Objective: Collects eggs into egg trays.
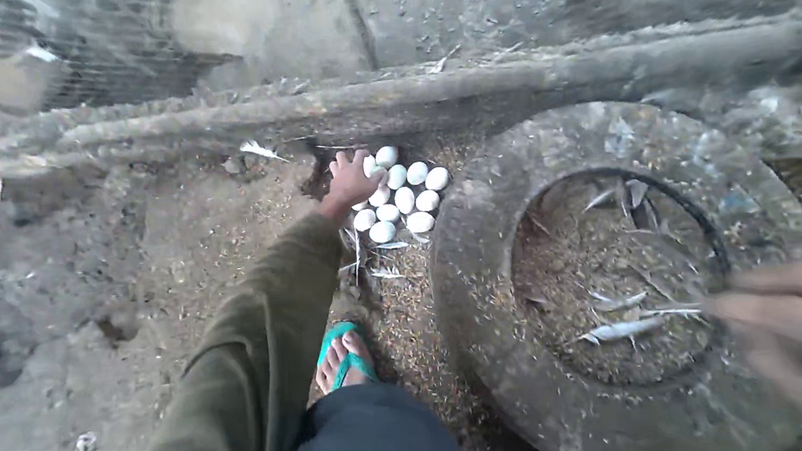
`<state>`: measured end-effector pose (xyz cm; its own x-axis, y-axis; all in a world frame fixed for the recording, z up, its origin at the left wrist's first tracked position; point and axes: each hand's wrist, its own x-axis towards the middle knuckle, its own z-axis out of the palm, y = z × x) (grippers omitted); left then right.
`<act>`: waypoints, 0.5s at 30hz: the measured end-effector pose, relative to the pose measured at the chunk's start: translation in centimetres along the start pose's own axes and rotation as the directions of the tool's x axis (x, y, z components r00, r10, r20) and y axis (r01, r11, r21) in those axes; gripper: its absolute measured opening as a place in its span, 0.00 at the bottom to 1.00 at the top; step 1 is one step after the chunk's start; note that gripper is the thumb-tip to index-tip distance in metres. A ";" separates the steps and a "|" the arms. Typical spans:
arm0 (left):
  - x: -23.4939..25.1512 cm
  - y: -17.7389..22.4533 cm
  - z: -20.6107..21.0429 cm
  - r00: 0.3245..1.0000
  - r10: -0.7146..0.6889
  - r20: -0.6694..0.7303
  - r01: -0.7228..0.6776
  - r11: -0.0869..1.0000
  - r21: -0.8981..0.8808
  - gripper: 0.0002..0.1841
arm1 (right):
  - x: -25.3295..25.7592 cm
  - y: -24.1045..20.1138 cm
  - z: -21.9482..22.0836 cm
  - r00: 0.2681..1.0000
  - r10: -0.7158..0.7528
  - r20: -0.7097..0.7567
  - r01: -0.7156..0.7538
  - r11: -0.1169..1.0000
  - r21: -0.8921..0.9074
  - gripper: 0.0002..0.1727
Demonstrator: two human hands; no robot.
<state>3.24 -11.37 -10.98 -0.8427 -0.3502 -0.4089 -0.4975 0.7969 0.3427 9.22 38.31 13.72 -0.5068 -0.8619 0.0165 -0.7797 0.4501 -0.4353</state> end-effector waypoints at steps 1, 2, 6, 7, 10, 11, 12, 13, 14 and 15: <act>0.8 -0.4 0.3 1.000 -0.004 -0.002 0.004 1.000 -0.002 0.35 | 3.5 0.8 1.7 0.998 -0.057 -0.006 0.057 0.998 -0.036 0.14; 1.6 -0.5 0.5 1.000 0.017 -0.002 -0.017 1.000 0.009 0.36 | 6.4 1.8 3.7 0.994 -0.099 -0.046 0.097 0.994 -0.056 0.15; 3.5 0.8 2.5 0.999 0.040 -0.030 -0.037 0.995 0.095 0.36 | 16.0 3.2 8.5 0.987 0.005 0.160 -0.015 0.998 0.058 0.15; 3.7 1.4 3.4 0.999 -0.010 -0.035 0.013 0.997 0.082 0.36 | 17.9 3.1 9.2 0.968 0.061 0.242 -0.080 0.994 0.072 0.15; 4.1 3.6 5.4 0.980 -0.186 -0.068 0.189 0.980 0.054 0.35 | 21.8 2.8 10.9 0.905 0.152 0.397 -0.207 0.973 0.101 0.17; 4.0 4.4 5.5 0.972 -0.230 -0.055 0.232 0.972 0.038 0.34 | 22.6 2.7 11.4 0.896 0.165 0.413 -0.232 0.965 0.118 0.17; 3.9 5.0 5.4 0.966 -0.254 -0.052 0.255 0.967 0.023 0.32 | 23.1 2.6 11.8 0.893 0.174 0.415 -0.249 0.959 0.133 0.17; 3.6 5.3 5.4 0.965 -0.256 -0.062 0.258 0.966 0.019 0.31 | 23.5 2.6 12.2 0.893 0.180 0.413 -0.260 0.954 0.147 0.17; 3.2 5.6 5.5 0.967 -0.242 -0.084 0.243 0.970 -0.001 0.30 | 23.8 2.5 12.4 0.895 0.185 0.406 -0.267 0.951 0.157 0.17; 3.3 5.6 5.7 0.967 -0.232 -0.108 0.233 0.973 -0.005 0.30 | 23.9 2.5 12.5 0.897 0.191 0.399 -0.277 0.946 0.170 0.17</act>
<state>-1.11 -5.27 -15.25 -0.7216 -0.5763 -0.3836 -0.6808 0.6914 0.2420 -0.23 15.86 1.79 -0.4572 -0.7799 -0.4275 -0.5342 0.6251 -0.5691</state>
